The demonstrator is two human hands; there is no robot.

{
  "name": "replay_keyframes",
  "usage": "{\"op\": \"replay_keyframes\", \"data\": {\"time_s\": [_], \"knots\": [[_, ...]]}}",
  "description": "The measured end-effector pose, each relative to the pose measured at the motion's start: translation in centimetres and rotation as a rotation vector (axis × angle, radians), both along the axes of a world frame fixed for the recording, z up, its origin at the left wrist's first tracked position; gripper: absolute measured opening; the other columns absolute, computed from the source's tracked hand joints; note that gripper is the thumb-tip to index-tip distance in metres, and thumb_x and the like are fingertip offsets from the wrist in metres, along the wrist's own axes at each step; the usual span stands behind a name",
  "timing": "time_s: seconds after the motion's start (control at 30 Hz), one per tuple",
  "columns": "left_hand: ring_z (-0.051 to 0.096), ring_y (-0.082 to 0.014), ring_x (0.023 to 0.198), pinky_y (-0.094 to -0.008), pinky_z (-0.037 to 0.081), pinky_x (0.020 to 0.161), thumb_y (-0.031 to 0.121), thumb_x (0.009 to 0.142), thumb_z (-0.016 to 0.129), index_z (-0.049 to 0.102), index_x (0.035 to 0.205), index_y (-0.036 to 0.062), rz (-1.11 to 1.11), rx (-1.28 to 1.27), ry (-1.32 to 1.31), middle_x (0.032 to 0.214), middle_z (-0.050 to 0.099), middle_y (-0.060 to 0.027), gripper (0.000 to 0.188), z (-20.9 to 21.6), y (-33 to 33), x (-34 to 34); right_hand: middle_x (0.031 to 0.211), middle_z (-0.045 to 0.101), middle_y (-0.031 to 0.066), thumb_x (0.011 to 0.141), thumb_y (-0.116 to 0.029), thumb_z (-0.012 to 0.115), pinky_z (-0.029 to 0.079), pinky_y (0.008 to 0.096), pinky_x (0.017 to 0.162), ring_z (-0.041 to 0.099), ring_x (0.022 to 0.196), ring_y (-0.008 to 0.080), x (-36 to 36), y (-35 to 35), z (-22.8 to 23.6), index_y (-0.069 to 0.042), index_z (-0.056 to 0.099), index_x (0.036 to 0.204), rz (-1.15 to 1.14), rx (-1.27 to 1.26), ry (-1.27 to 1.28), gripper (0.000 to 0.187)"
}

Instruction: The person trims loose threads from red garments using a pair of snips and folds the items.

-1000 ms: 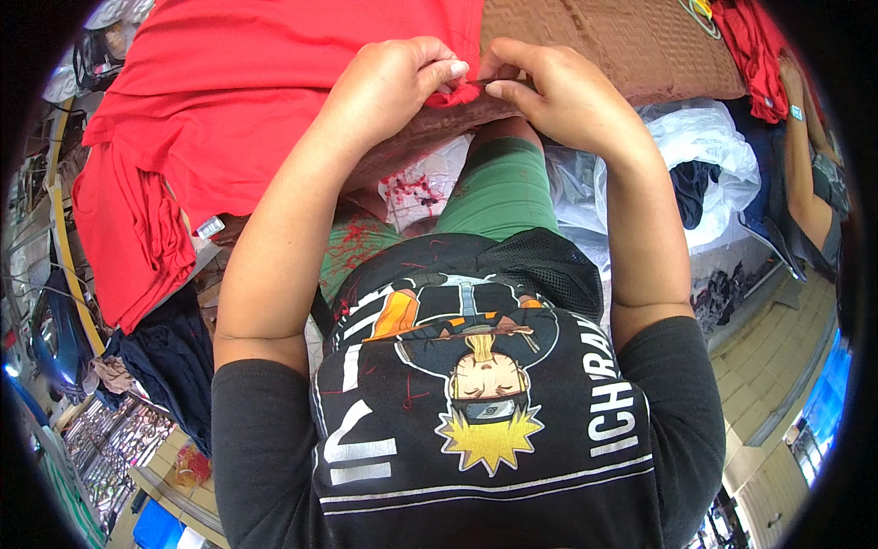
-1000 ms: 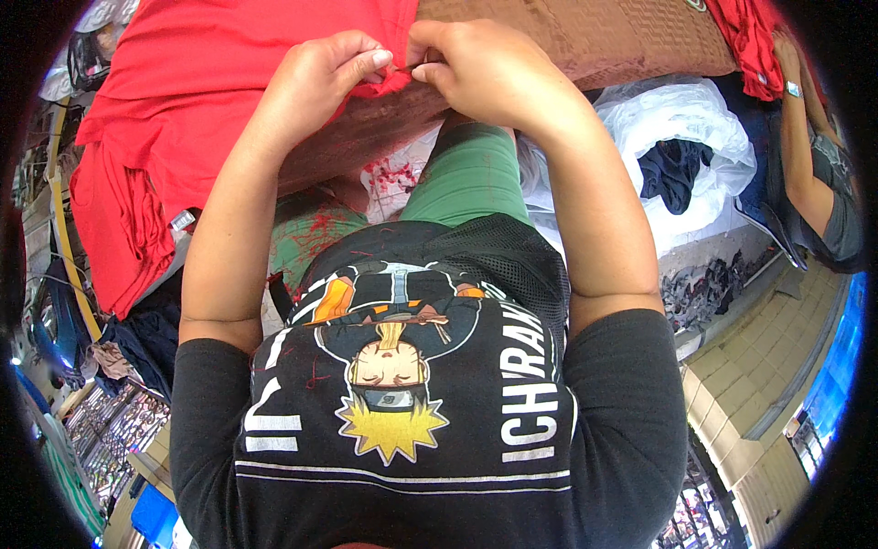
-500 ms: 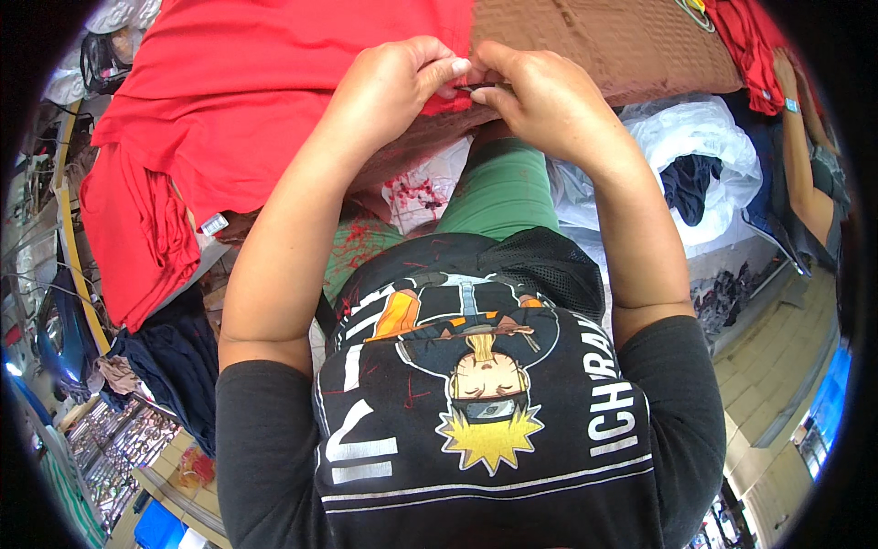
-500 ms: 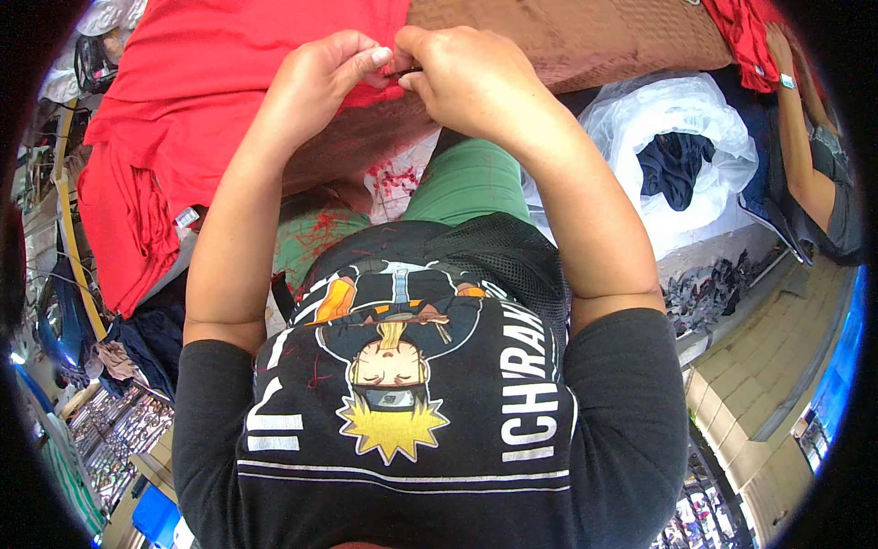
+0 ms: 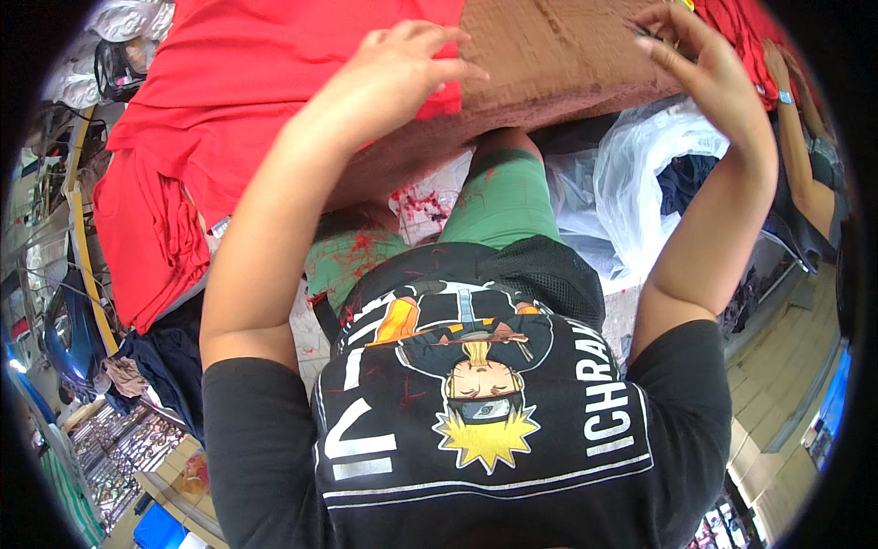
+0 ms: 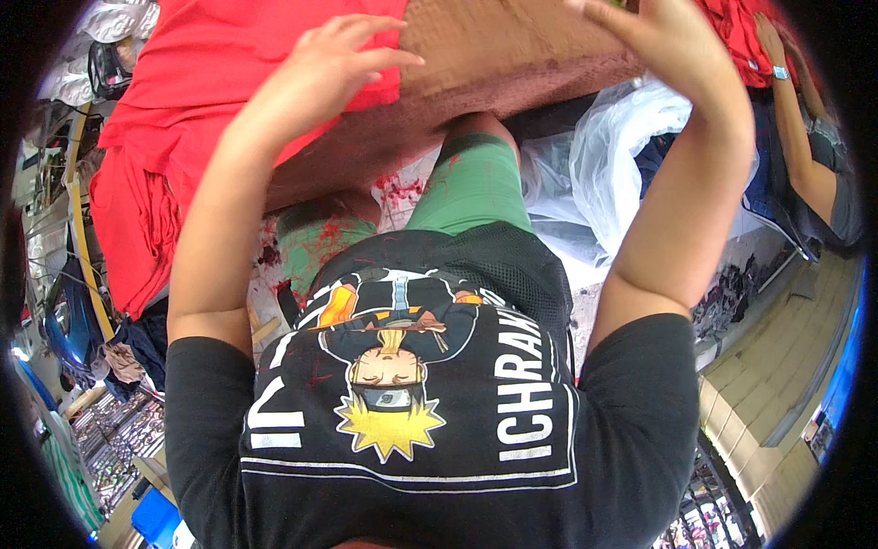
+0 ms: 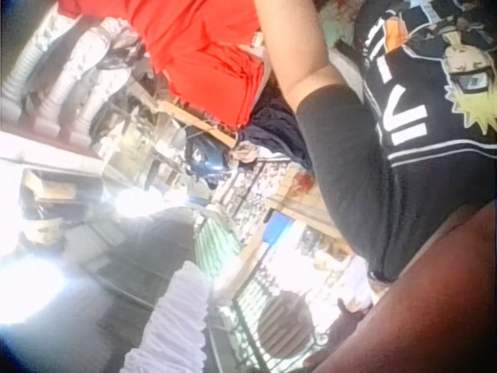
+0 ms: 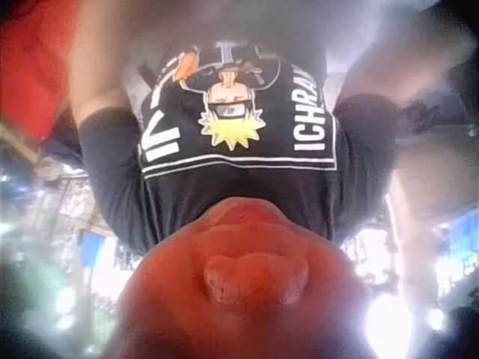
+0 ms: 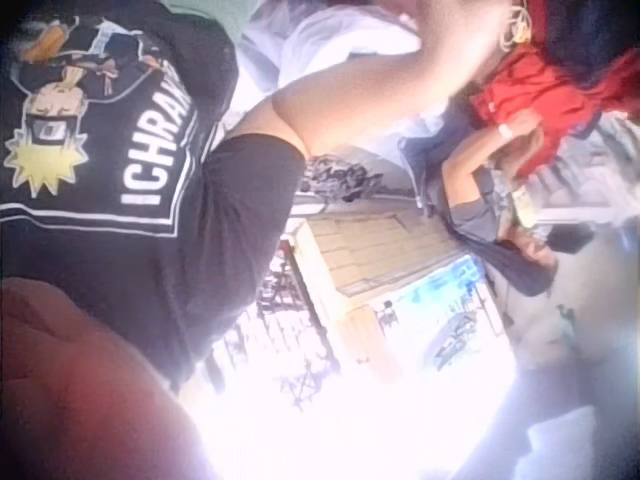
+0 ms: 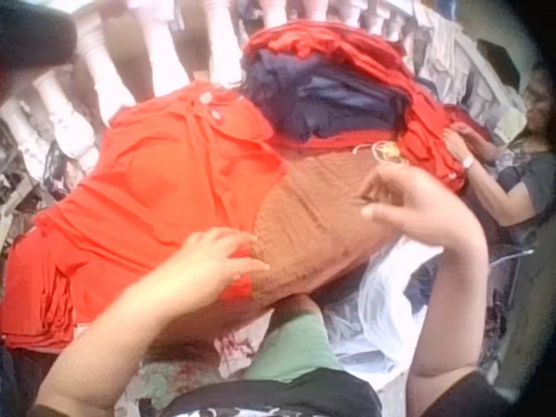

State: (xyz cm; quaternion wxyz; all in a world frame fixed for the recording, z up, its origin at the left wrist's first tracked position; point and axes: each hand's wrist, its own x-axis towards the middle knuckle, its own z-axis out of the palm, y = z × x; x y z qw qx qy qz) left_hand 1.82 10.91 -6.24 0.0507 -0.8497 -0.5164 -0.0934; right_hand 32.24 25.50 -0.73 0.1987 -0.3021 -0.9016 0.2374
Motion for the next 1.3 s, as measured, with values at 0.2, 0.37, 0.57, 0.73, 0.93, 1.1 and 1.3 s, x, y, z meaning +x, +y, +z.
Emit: {"op": "replay_keyframes", "data": {"time_s": [0.2, 0.37, 0.57, 0.73, 0.93, 1.1, 1.3], "knots": [[0.054, -0.0261, 0.114, -0.0457, 0.036, 0.102, 0.014, 0.081, 0.064, 0.064, 0.098, 0.0116, -0.035, -0.008, -0.186, 0.112, 0.063, -0.0026, 0.016, -0.9, 1.4, -1.8, 0.064, 0.060, 0.0028, 0.086, -0.030, 0.066, 0.045, 0.0271, 0.056, 0.054, 0.059, 0.0109, -5.7, -3.0, -6.8, -0.002, 0.068, 0.090, 0.006, -0.318, 0.117, 0.028], [0.062, -0.0264, 0.091, -0.0440, 0.044, 0.091, 0.010, 0.080, 0.066, 0.061, 0.091, 0.0079, -0.007, 0.057, -0.337, 0.092, 0.065, -0.0060, 0.013, 1.3, 0.8, -2.2, 0.061, 0.062, 0.0032, 0.092, -0.033, 0.060, 0.028, 0.0209, 0.037, 0.039, 0.039, 0.0039, -12.1, -5.9, -6.9, 0.000, 0.067, 0.087, -0.062, -1.047, 0.111, 0.034], [0.060, -0.0260, 0.074, -0.0368, 0.046, 0.067, 0.005, 0.071, 0.069, 0.060, 0.088, 0.0065, -0.021, 0.289, -0.352, 0.079, 0.061, -0.0057, 0.020, 4.0, -1.7, -1.1, 0.067, 0.068, 0.0100, 0.086, -0.025, 0.064, 0.023, 0.0198, 0.037, 0.033, 0.036, 0.0039, -14.5, -8.0, -6.7, 0.000, 0.066, 0.085, 0.010, -1.384, 0.632, 0.025], [0.059, -0.0200, 0.069, -0.0324, 0.043, 0.061, 0.005, 0.068, 0.077, 0.066, 0.087, 0.0100, 0.049, 0.372, -0.439, 0.077, 0.062, -0.0038, 0.022, 0.4, -5.3, 0.4, 0.060, 0.052, -0.0004, 0.088, -0.024, 0.064, 0.022, 0.0204, 0.037, 0.033, 0.038, 0.0031, -14.2, -7.2, -7.4, -0.004, 0.058, 0.077, 0.029, -1.521, 0.855, 0.023], [0.061, -0.0147, 0.085, -0.0274, 0.049, 0.076, 0.006, 0.078, 0.073, 0.060, 0.102, 0.0012, 0.340, 0.292, -0.861, 0.096, 0.065, -0.0075, 0.028, -0.2, -5.1, 1.7, 0.066, 0.053, -0.0011, 0.089, -0.022, 0.063, 0.021, 0.0194, 0.038, 0.032, 0.039, 0.0016, -14.3, -8.6, -6.7, -0.007, 0.055, 0.074, 0.033, -1.532, 0.828, 0.023], [0.062, -0.0149, 0.080, -0.0275, 0.050, 0.077, 0.006, 0.077, 0.075, 0.060, 0.104, 0.0021, 0.377, 0.200, -0.894, 0.093, 0.066, -0.0075, 0.031, -0.5, -4.4, 2.0, 0.063, 0.051, -0.0017, 0.088, -0.022, 0.065, 0.019, 0.0198, 0.038, 0.030, 0.039, 0.0017, -14.4, -8.9, -6.5, -0.006, 0.058, 0.078, 0.038, -1.492, 0.824, 0.019], [0.065, -0.0186, 0.074, -0.0303, 0.052, 0.069, 0.014, 0.078, 0.074, 0.064, 0.095, 0.0031, 0.247, -0.313, -0.752, 0.084, 0.066, -0.0094, 0.022, 1.0, -5.6, 0.0, 0.073, 0.065, 0.0048, 0.081, -0.014, 0.064, 0.047, 0.0278, 0.060, 0.058, 0.060, 0.0134, -11.0, -8.2, -7.2, -0.001, 0.066, 0.086, 0.319, -0.600, 0.294, 0.014]]}}
